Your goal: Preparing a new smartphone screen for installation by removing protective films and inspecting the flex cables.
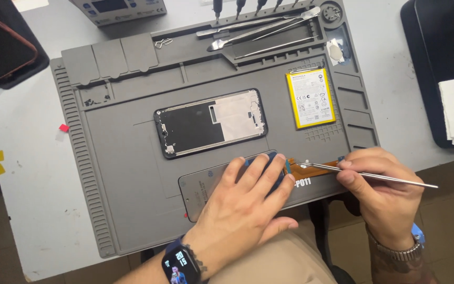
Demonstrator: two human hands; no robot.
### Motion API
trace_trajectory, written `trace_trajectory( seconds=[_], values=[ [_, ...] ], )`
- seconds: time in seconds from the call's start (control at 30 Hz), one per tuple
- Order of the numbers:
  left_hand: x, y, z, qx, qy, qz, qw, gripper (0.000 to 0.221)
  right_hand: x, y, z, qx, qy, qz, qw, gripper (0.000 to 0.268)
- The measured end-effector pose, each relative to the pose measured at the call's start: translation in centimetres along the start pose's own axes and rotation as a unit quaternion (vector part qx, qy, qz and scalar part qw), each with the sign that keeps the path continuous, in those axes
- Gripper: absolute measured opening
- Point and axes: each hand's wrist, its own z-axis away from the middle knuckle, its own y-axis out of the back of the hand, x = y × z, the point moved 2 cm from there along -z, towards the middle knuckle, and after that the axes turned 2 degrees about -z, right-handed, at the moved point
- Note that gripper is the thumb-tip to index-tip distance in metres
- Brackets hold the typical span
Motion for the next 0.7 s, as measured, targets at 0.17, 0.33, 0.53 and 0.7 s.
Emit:
trace_trajectory(
  seconds=[0.17,0.33,0.53,0.7],
  values=[
    [-0.3,0.0,0.1,0.004,-0.011,-0.009,1.000,0.068,-0.4,-0.8,0.1,0.049,-0.099,-0.034,0.993,0.016],
    [-0.4,-0.1,0.3,0.001,-0.018,-0.031,0.999,0.071,-0.6,-1.4,0.1,0.104,-0.168,0.001,0.980,0.019],
    [-0.5,-0.2,0.4,0.001,-0.027,-0.038,0.999,0.070,-0.9,-1.6,-0.1,0.123,-0.176,0.010,0.977,0.020],
    [-0.6,-0.2,0.3,0.005,-0.034,-0.032,0.999,0.069,-1.1,-1.6,-0.3,0.106,-0.157,0.019,0.982,0.016]
  ],
)
